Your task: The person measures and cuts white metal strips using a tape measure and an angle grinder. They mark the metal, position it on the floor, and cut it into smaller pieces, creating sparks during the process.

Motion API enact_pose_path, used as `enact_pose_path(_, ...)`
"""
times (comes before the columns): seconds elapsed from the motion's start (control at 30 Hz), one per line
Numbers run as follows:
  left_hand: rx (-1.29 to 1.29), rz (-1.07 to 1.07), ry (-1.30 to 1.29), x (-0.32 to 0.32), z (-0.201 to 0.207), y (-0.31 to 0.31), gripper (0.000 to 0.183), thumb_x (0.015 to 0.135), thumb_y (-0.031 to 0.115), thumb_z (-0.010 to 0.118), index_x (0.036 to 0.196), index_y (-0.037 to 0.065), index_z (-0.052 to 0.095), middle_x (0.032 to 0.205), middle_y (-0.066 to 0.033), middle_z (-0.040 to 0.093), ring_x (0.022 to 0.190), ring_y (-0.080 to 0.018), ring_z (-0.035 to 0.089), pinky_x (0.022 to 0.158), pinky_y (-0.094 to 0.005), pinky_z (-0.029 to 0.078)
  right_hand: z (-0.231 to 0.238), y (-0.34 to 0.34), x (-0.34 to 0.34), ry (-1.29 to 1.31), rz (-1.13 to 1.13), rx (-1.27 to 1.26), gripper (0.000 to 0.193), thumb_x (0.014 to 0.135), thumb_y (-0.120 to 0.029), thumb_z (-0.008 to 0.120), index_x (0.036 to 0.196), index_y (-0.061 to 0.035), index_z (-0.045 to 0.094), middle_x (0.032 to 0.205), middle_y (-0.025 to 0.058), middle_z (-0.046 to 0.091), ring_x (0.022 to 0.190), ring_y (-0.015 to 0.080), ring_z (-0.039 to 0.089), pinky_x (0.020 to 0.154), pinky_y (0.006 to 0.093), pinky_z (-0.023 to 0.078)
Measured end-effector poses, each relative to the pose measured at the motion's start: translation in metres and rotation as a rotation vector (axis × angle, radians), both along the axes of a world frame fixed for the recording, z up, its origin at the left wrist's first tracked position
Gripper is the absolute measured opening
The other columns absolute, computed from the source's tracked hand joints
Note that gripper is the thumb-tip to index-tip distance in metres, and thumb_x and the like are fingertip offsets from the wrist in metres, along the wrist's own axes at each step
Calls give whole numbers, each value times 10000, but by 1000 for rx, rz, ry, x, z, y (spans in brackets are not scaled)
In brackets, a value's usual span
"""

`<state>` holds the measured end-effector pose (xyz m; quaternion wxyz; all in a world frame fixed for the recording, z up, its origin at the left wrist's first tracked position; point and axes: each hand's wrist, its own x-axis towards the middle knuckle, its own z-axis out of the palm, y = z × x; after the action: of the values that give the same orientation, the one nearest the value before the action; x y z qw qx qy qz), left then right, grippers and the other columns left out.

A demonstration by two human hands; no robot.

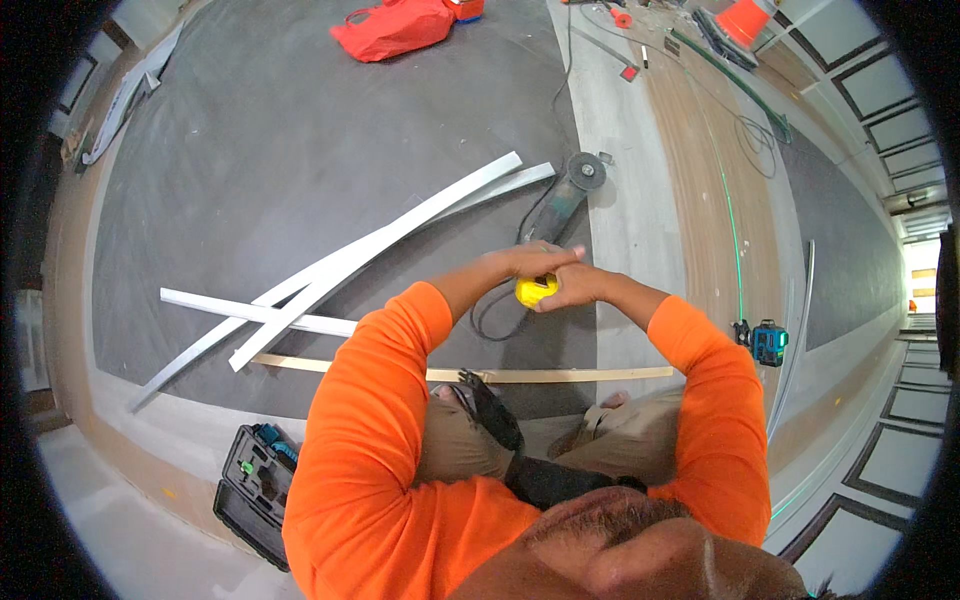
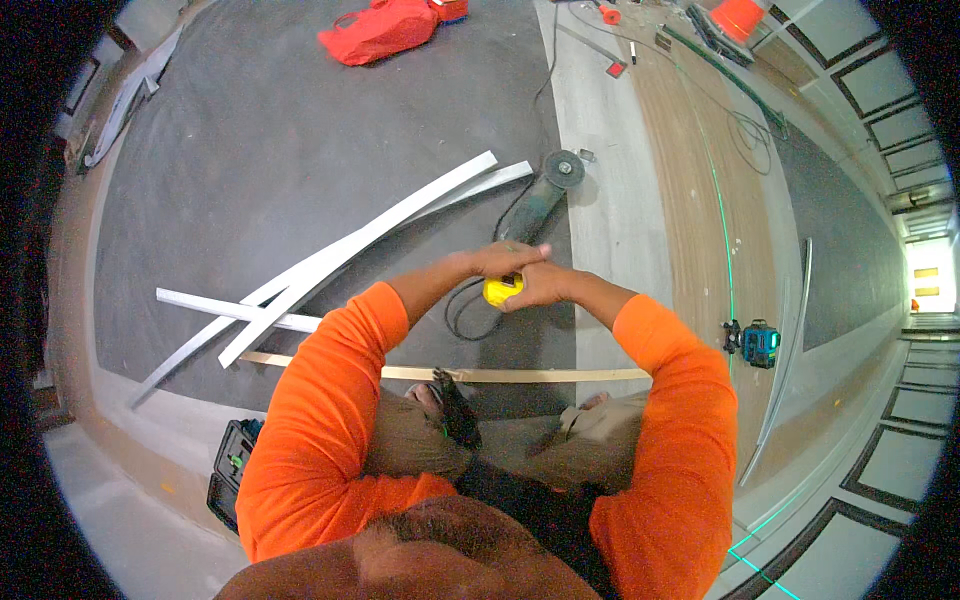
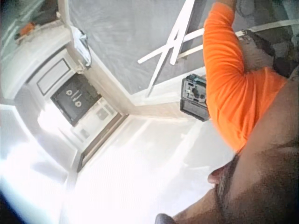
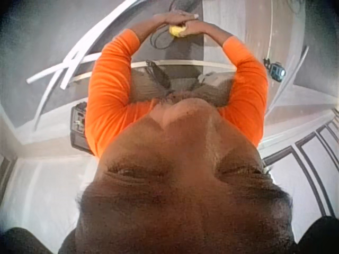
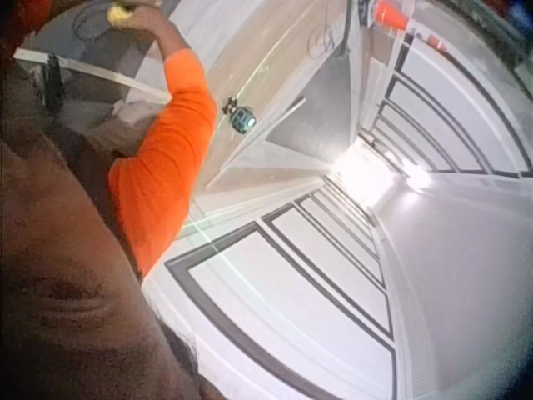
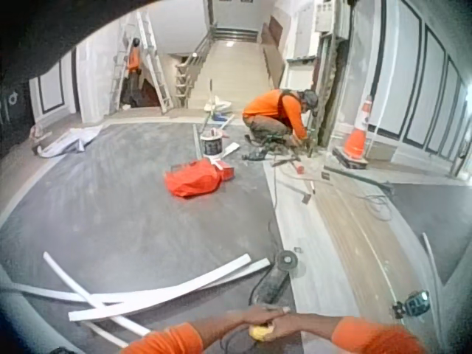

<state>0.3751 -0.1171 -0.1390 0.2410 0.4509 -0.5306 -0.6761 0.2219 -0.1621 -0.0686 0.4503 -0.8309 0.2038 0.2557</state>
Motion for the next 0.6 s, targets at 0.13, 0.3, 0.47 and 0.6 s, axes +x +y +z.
enact_pose_path(0.13,47,116,35,21,8,14,872,943,786,297,1074,17,686,996,-87,683,834,-194,638,729,-346,512,-7,4,16,-211,-100,114,709,719,-367,828,1265,18,591,1170,147,664,1067,252,630,961,371,482)
enact_pose_path(0.3,260,253,247,53,8,23,903,917,828,244,1091,48,663,891,-55,664,701,-177,616,625,-314,504,1,-9,45,-288,-141,161,717,769,-316,841,1328,36,561,1202,132,663,1092,220,625,937,350,501)
enact_pose_path(0.47,304,430,326,81,12,36,943,888,849,302,1216,14,590,927,-88,673,746,-171,645,658,-296,527,-10,-24,58,-372,-453,667,546,897,-283,770,1288,49,583,1108,109,676,918,161,663,816,304,555)
enact_pose_path(0.6,281,496,62,80,25,41,1062,869,857,345,1500,3,386,1155,-145,652,871,-192,639,742,-328,526,-33,-34,37,-314,-412,573,476,899,-297,766,1222,30,642,956,83,696,837,164,674,737,301,562)
